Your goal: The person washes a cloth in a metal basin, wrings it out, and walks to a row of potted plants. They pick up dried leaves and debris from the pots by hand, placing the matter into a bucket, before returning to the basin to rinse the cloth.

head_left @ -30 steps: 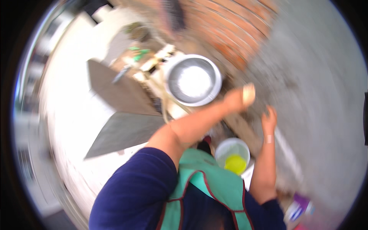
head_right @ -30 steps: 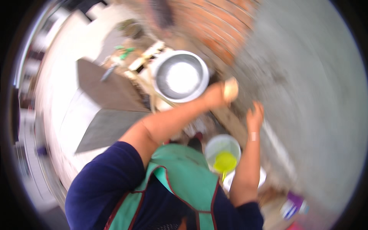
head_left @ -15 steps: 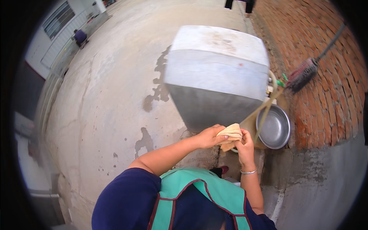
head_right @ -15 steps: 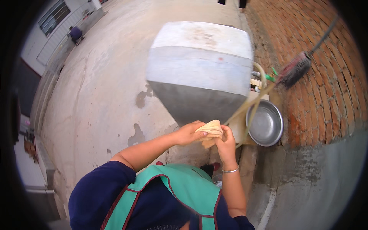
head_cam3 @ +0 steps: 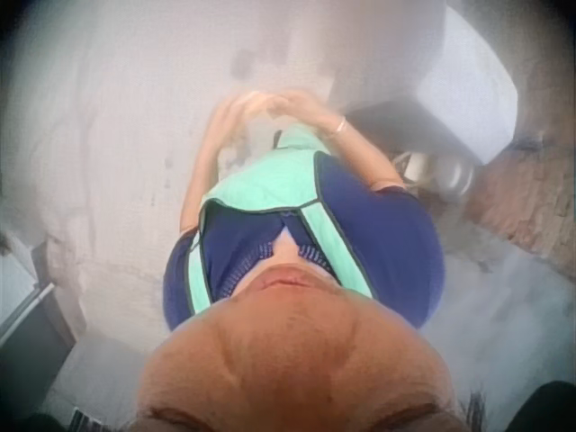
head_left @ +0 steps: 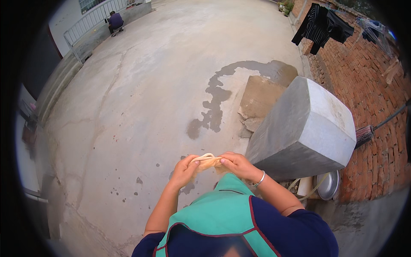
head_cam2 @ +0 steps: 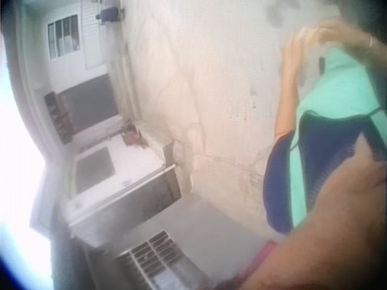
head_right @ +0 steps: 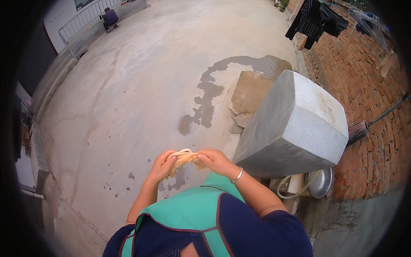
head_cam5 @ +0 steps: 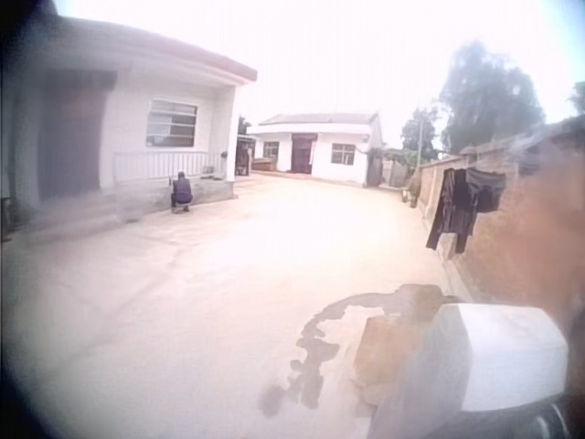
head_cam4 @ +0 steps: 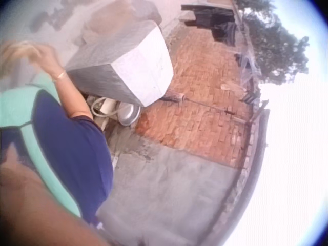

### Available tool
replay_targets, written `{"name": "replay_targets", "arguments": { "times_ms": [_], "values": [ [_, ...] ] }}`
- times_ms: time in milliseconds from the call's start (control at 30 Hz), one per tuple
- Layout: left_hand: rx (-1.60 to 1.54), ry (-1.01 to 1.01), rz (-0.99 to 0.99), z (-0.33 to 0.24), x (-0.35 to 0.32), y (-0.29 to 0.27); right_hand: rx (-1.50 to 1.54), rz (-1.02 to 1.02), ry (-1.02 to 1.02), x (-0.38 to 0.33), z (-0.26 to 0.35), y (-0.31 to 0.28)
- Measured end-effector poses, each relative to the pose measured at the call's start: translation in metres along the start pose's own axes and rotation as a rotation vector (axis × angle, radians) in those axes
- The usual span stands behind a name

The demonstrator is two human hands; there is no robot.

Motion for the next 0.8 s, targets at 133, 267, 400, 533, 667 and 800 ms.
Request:
{"name": "replay_targets", "arguments": {
  "times_ms": [133,267,400,533,667,800],
  "values": [
    [-0.057,0.118,-0.024,0.017,0.073,-0.065,-0.012,0.050,0.021,0.112,-0.023,-0.008],
    [-0.203,0.018,-0.030,-0.011,0.154,-0.144,0.106,0.340,0.020,0.252,-0.033,-0.006],
    [-0.010,0.126,-0.177,-0.077,0.249,-0.211,0.162,0.391,-0.128,0.399,-0.010,-0.033],
    [0.073,0.075,-0.286,-0.110,0.344,-0.278,-0.074,0.280,-0.161,0.519,-0.001,-0.076],
    [0.139,0.115,-0.295,-0.101,0.464,-0.340,-0.119,0.383,-0.103,0.628,-0.017,-0.133],
    [0.155,0.090,-0.061,-0.140,0.621,-0.386,-0.049,0.332,-0.100,0.728,-0.052,-0.204]
  ]
}}
Point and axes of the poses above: each hand's wrist, its own x-axis towards the middle knuckle, its own y-axis out of the palm, z = x × y, the point moved 3 cm from there along x, towards the middle knuckle, and after that the axes turned 6 degrees about x, right-handed, at the moved point
